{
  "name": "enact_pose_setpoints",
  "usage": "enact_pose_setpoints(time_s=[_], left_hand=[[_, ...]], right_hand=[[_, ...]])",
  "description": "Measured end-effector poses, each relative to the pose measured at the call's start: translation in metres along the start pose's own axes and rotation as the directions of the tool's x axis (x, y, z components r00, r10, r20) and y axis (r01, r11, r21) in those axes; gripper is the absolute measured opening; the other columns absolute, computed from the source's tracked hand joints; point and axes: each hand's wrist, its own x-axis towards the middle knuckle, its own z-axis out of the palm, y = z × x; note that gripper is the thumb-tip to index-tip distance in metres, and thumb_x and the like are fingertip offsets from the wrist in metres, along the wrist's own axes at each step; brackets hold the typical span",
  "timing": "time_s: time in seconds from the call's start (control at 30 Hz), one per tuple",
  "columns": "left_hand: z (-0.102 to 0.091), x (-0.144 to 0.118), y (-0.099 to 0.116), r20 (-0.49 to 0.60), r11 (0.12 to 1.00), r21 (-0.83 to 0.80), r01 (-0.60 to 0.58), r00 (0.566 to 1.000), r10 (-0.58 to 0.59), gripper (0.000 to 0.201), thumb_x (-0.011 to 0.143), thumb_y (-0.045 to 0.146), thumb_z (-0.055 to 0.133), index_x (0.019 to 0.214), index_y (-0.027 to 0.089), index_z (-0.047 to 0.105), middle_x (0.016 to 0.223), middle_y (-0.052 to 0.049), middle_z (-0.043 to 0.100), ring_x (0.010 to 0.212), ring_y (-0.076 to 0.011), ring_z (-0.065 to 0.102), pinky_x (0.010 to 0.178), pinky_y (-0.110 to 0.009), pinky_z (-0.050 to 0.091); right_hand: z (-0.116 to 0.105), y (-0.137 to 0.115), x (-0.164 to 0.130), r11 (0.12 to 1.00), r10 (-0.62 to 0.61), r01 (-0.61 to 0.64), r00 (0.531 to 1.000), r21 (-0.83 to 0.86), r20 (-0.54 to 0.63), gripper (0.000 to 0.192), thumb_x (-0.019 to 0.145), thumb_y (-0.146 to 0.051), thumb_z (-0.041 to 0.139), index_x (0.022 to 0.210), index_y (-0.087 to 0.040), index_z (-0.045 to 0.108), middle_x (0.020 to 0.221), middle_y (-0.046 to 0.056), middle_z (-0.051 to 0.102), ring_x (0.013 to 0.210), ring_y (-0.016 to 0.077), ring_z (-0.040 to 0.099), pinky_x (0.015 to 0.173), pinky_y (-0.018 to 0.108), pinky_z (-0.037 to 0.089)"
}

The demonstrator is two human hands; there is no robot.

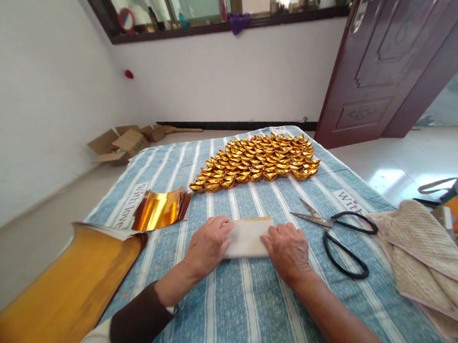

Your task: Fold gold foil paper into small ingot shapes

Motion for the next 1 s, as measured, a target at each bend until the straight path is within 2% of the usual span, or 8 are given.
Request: enact_pose_setpoints(time_s=[0.07,0.17,0.5,0.67,1.0], left_hand=[[0.002,0.003,0.000,0.021,0.994,-0.015,-0.105,0.994,0.105,0.021,0.084,0.008,0.052,0.097,0.019,0.063,0.113,-0.007,0.062,0.102,-0.0241,0.055,0.088,-0.035,0.047],[0.007,0.007,0.000,0.031,0.984,-0.018,-0.179,0.983,0.180,0.019,0.087,0.009,0.050,0.094,0.018,0.065,0.113,-0.006,0.064,0.098,-0.0238,0.057,0.086,-0.036,0.048],[0.010,0.003,0.007,0.010,0.991,0.015,-0.135,0.991,0.135,0.016,0.091,0.015,0.048,0.096,0.017,0.064,0.110,-0.007,0.063,0.104,-0.0250,0.056,0.087,-0.039,0.048],[0.011,0.002,0.011,0.003,0.990,0.046,-0.135,0.991,0.135,0.012,0.090,0.022,0.054,0.099,0.017,0.061,0.108,-0.007,0.062,0.103,-0.0263,0.055,0.085,-0.040,0.048],[0.016,-0.002,0.018,-0.049,0.984,0.110,-0.142,0.988,0.148,0.020,0.092,0.037,0.054,0.099,0.019,0.059,0.105,-0.008,0.060,0.102,-0.0260,0.054,0.083,-0.039,0.047]], right_hand=[[0.000,0.000,0.000,1.000,0.004,-0.004,1.000,0.001,0.014,0.016,0.085,-0.033,0.065,0.072,-0.022,0.063,0.070,0.003,0.064,0.072,0.0215,0.054,0.061,0.030,0.028],[-0.002,-0.001,0.001,1.000,0.019,-0.019,0.998,0.000,0.054,0.016,0.086,-0.033,0.063,0.074,-0.022,0.065,0.072,0.003,0.065,0.074,0.0213,0.054,0.062,0.030,0.028],[-0.005,-0.002,0.004,0.998,0.055,-0.058,0.990,0.016,0.127,0.018,0.089,-0.034,0.059,0.078,-0.022,0.066,0.075,0.004,0.065,0.077,0.0214,0.054,0.064,0.031,0.027],[-0.005,-0.002,0.004,0.998,0.059,-0.064,0.990,0.030,0.130,0.018,0.089,-0.034,0.060,0.077,-0.022,0.066,0.076,0.004,0.065,0.078,0.0210,0.054,0.064,0.031,0.026],[-0.004,-0.004,0.003,0.999,0.041,-0.039,0.992,-0.018,0.120,0.021,0.090,-0.035,0.057,0.078,-0.021,0.067,0.076,0.005,0.064,0.077,0.0215,0.053,0.064,0.031,0.026]])
